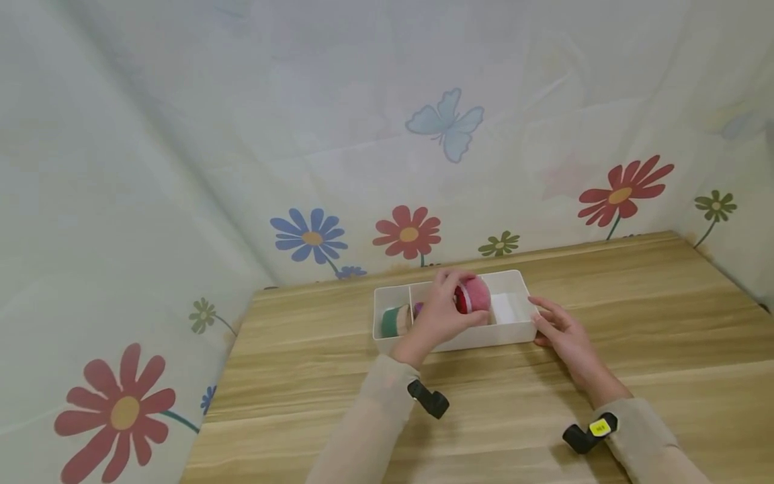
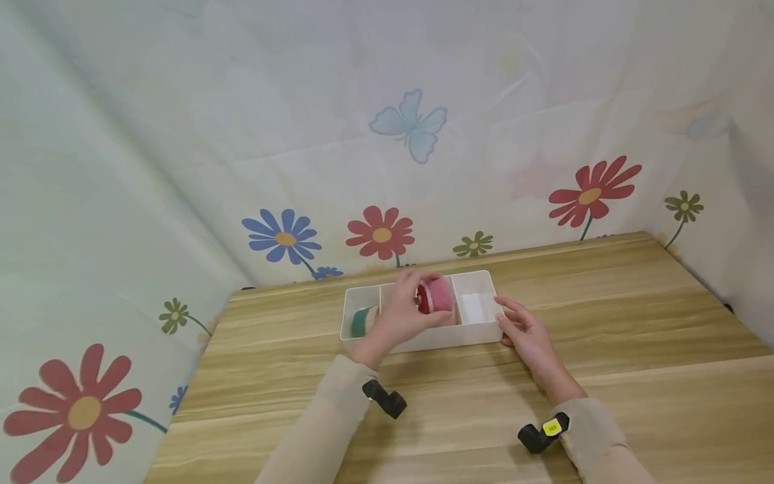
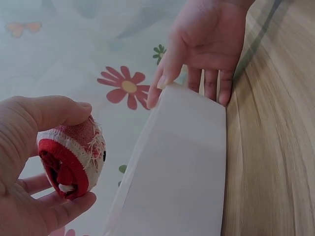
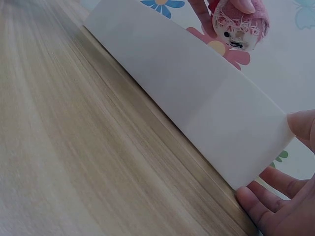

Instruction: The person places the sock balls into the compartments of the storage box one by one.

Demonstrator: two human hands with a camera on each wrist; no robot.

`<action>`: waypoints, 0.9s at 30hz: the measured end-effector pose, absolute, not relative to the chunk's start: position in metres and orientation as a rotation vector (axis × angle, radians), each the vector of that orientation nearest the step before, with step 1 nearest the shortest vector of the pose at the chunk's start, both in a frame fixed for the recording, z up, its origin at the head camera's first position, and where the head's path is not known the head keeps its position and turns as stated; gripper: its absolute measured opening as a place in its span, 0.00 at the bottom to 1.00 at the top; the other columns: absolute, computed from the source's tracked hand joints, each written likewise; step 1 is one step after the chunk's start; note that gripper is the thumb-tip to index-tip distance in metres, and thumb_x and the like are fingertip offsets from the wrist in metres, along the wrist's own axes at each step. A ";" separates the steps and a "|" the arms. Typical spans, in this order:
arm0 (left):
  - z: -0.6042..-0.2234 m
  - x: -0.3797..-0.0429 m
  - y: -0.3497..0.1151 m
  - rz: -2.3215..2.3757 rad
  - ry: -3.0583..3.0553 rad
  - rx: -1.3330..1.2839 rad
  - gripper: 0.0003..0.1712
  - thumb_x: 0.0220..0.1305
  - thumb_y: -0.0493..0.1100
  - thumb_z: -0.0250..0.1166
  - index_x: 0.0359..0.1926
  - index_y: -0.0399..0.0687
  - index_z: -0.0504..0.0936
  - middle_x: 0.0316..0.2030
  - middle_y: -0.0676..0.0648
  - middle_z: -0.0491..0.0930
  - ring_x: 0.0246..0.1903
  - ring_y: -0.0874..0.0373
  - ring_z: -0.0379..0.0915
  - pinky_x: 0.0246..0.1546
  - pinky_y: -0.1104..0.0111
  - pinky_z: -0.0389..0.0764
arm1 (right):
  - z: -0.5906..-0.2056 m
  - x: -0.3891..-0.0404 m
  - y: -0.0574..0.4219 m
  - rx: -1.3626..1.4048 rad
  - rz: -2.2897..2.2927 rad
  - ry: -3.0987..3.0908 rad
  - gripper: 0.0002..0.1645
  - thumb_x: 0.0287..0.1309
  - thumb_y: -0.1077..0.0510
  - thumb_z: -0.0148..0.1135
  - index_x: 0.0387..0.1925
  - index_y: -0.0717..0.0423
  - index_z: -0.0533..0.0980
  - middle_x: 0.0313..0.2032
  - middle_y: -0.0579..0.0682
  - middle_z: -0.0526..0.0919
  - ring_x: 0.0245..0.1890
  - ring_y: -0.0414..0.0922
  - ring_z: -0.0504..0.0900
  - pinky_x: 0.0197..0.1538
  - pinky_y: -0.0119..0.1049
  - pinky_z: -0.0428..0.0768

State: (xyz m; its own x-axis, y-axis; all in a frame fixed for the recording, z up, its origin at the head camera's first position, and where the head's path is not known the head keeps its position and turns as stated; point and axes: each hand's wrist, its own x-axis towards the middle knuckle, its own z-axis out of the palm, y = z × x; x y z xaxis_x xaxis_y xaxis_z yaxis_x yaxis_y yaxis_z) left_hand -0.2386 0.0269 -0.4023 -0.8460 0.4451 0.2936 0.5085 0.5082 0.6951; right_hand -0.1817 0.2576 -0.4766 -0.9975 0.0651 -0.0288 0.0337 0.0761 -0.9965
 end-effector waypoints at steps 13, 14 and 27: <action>-0.408 -0.240 0.043 -1.231 -2.649 -0.928 0.35 0.46 0.47 0.74 0.55 0.53 0.69 0.55 0.48 0.62 0.50 0.56 0.64 0.43 0.70 0.75 | -0.479 -0.182 0.257 -0.087 2.115 -2.266 0.32 0.64 0.47 0.52 0.66 0.55 0.61 0.58 0.66 0.65 0.41 0.35 0.74 0.44 0.34 0.78; -0.408 -0.240 0.044 -1.230 -2.651 -0.934 0.35 0.46 0.47 0.74 0.56 0.53 0.69 0.55 0.48 0.62 0.50 0.56 0.64 0.43 0.70 0.75 | -0.479 -0.182 0.257 -0.088 2.117 -2.264 0.32 0.65 0.48 0.52 0.66 0.55 0.61 0.58 0.66 0.65 0.41 0.35 0.74 0.44 0.34 0.78; -0.410 -0.242 0.063 -1.207 -2.661 -1.017 0.34 0.47 0.48 0.74 0.55 0.54 0.69 0.56 0.49 0.62 0.48 0.58 0.65 0.44 0.71 0.74 | -0.481 -0.183 0.258 -0.075 2.141 -2.253 0.32 0.65 0.48 0.52 0.66 0.55 0.61 0.58 0.67 0.66 0.43 0.39 0.75 0.43 0.34 0.78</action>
